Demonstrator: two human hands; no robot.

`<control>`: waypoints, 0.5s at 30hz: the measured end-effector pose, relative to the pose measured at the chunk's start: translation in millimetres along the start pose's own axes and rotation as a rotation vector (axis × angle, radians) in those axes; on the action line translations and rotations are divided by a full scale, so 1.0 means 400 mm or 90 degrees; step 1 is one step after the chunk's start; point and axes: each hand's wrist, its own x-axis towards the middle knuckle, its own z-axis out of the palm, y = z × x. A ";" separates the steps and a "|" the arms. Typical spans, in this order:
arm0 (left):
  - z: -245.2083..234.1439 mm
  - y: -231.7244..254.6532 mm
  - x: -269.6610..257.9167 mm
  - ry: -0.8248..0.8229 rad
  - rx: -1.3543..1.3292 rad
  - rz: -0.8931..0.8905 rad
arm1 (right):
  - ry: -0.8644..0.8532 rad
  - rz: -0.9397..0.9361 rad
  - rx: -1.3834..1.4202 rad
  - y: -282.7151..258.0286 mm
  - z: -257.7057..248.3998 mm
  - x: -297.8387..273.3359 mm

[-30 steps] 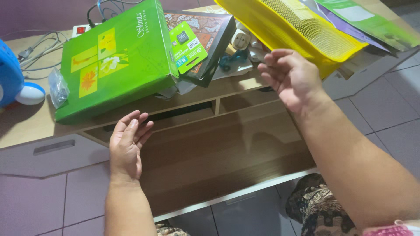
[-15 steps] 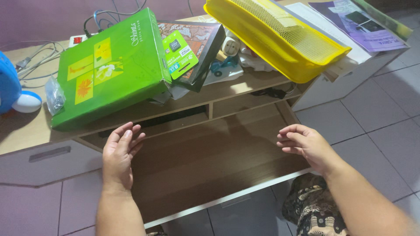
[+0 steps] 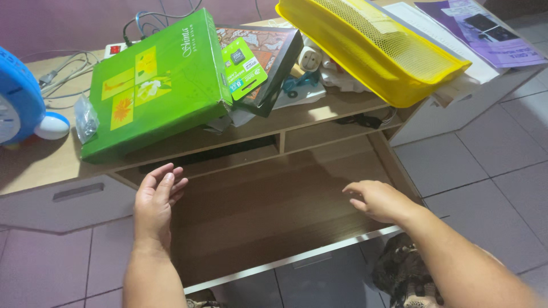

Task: The person removes various items from a drawer and places them on a desk, then returns some items to the drawer. Items handled include a lanyard, a blue pouch, a white bag, a stapler, a photo album, a green box, a yellow mesh organizer, and several plastic-wrapped items.

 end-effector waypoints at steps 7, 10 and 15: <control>0.020 -0.021 -0.036 -0.018 0.288 -0.007 | -0.156 -0.083 -0.081 0.006 0.057 0.010; 0.069 -0.073 -0.085 -0.172 0.598 0.044 | -0.239 -0.097 -0.082 0.014 0.105 0.004; 0.156 -0.165 -0.181 -0.531 0.873 -0.184 | -0.323 -0.091 -0.138 0.019 0.177 -0.001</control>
